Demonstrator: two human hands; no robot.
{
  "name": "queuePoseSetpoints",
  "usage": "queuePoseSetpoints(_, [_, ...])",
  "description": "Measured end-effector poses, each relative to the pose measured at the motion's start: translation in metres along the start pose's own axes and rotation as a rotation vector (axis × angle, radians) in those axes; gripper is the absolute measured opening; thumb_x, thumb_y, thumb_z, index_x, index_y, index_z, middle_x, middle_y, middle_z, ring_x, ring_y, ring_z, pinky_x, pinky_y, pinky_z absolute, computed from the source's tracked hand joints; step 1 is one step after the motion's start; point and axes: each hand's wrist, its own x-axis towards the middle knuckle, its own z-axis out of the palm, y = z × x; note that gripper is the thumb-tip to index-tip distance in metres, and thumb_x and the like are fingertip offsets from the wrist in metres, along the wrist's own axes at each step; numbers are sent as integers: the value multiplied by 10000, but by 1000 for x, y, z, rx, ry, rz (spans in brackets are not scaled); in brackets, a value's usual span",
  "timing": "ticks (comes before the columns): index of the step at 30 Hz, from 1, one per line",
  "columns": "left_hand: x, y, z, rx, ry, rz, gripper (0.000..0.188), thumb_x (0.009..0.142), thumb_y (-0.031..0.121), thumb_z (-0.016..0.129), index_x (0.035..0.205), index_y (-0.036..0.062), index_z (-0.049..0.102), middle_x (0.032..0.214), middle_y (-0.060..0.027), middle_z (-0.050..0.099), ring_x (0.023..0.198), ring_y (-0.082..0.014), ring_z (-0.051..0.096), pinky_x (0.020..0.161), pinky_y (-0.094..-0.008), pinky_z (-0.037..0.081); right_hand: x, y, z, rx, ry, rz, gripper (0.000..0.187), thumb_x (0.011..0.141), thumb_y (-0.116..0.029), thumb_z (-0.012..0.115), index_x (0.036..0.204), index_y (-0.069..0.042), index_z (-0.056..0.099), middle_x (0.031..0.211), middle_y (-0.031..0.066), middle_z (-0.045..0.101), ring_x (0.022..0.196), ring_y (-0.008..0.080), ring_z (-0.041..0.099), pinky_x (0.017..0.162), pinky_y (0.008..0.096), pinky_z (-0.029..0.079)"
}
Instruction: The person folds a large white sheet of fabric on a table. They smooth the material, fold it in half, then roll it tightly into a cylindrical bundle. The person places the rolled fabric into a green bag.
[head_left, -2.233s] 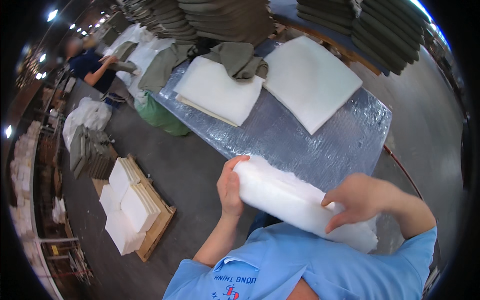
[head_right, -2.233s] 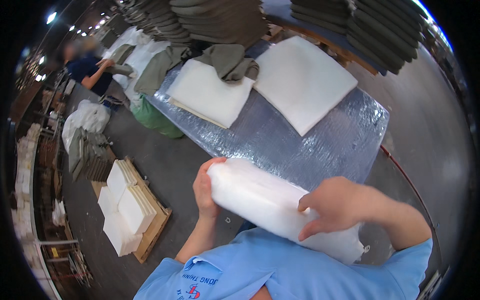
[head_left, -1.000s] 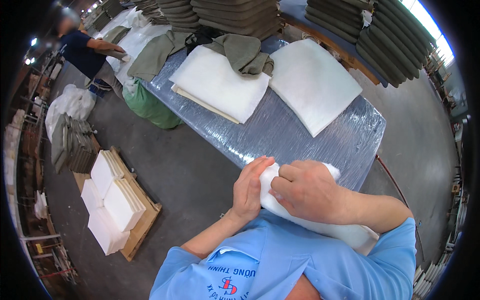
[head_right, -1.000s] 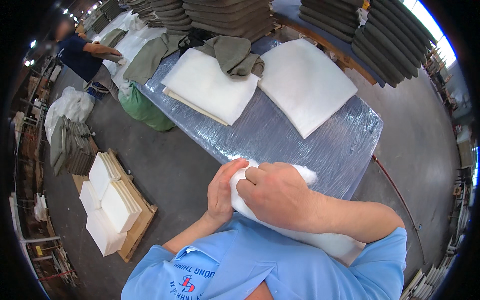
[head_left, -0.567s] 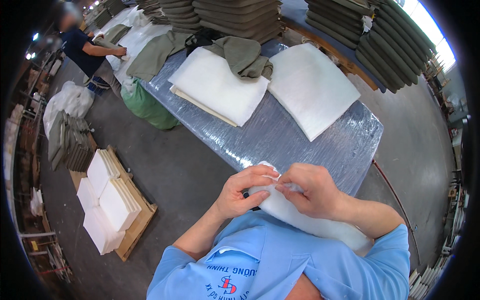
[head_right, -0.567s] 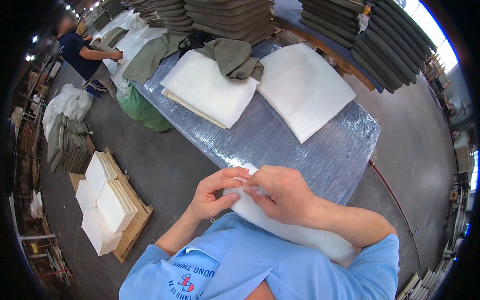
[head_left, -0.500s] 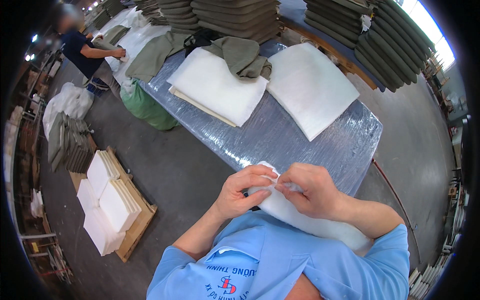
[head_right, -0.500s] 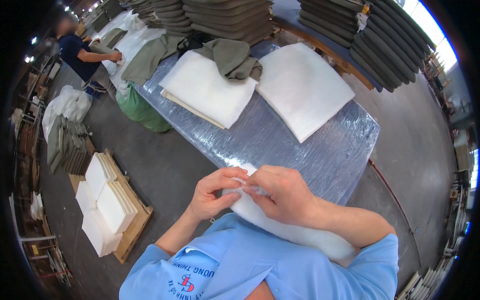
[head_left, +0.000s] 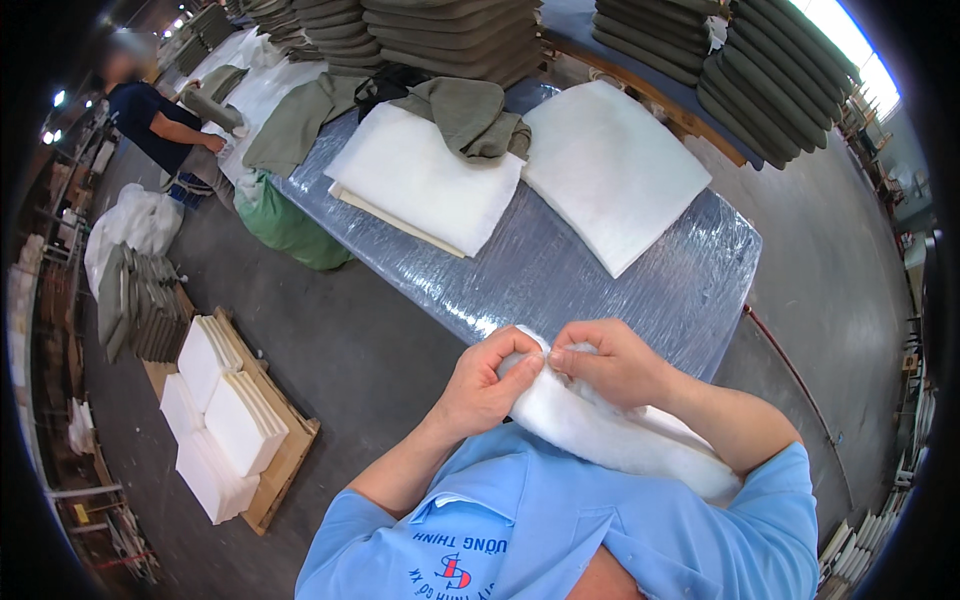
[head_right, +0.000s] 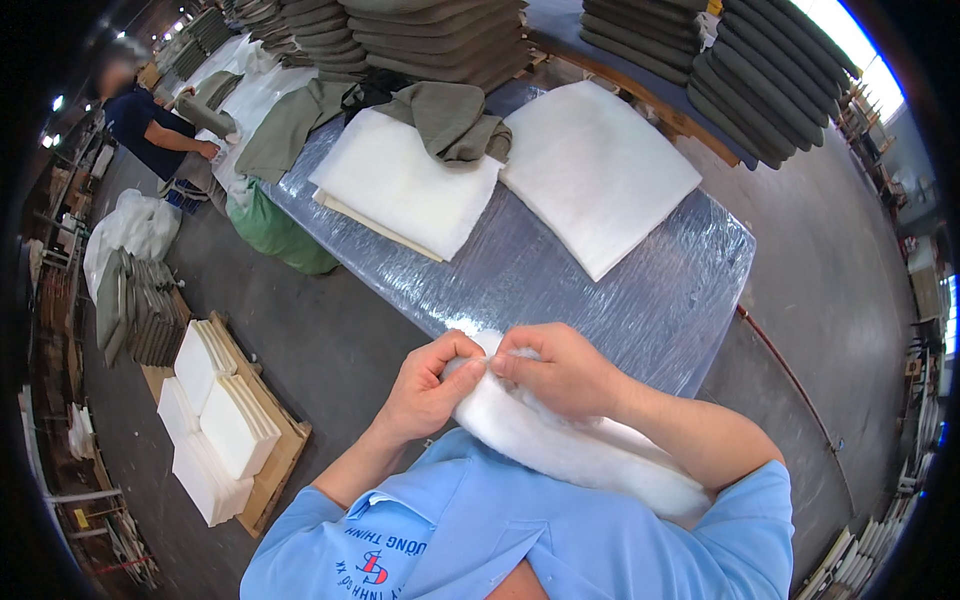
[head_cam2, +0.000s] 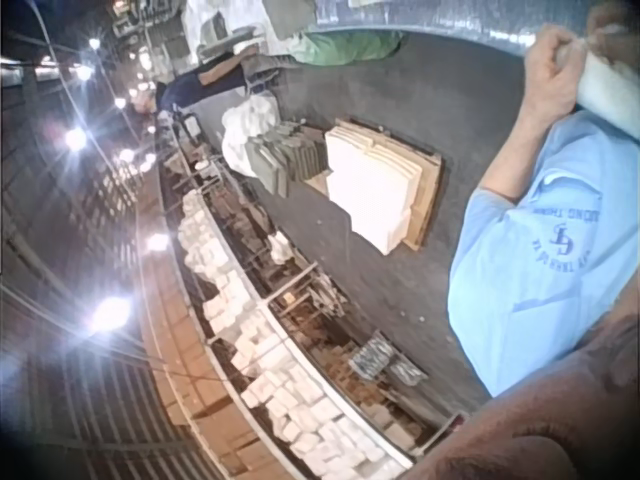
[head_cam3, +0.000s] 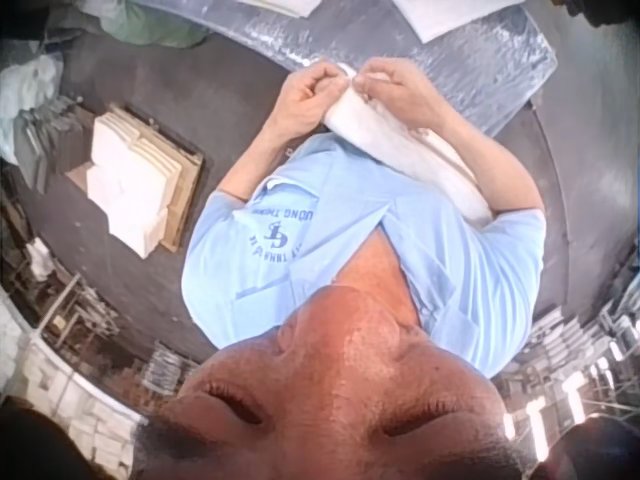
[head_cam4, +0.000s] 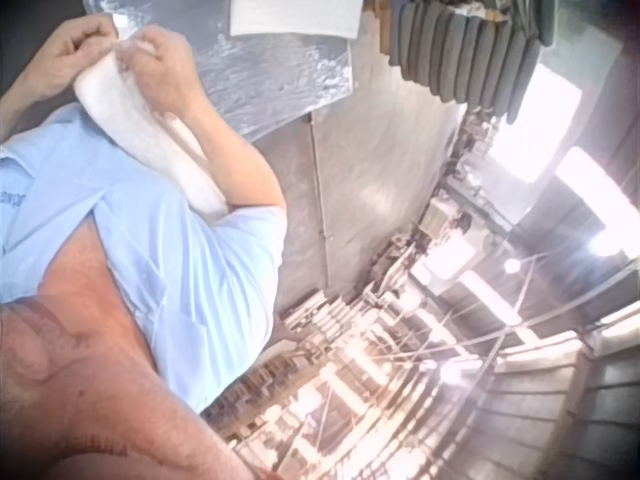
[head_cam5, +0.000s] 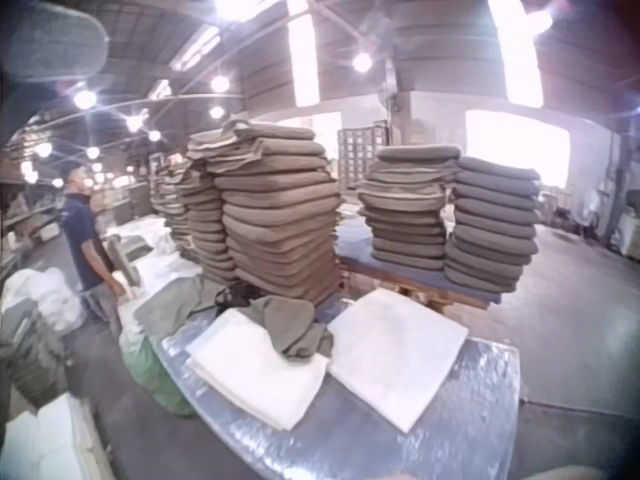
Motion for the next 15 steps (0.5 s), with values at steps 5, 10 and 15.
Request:
queuePoseSetpoints(5, [0,4,-2,59,-1,-23,139,1081,156,622,1029,33,662,960,15,636,868,-45,558,766,-234,459,-5,-34,-11,-316,-85,-40,296,1019,-319,694,1027,-25,732,858,159,739,810,266,735,716,402,539])
queuePoseSetpoints(10, [0,1,-2,99,5,-5,162,1089,174,620,1034,29,664,964,7,645,877,-55,568,777,-243,470,-10,-40,-1,-343,-51,-82,276,995,-311,728,1002,-35,722,795,162,714,730,264,714,674,399,530])
queuePoseSetpoints(15, [-4,-3,2,40,57,-55,160,1064,168,629,1049,15,673,975,-51,672,895,-111,615,802,-284,503,-4,-6,3,-7,-6,43,236,999,-271,751,972,-39,722,819,26,702,800,96,622,706,311,499])
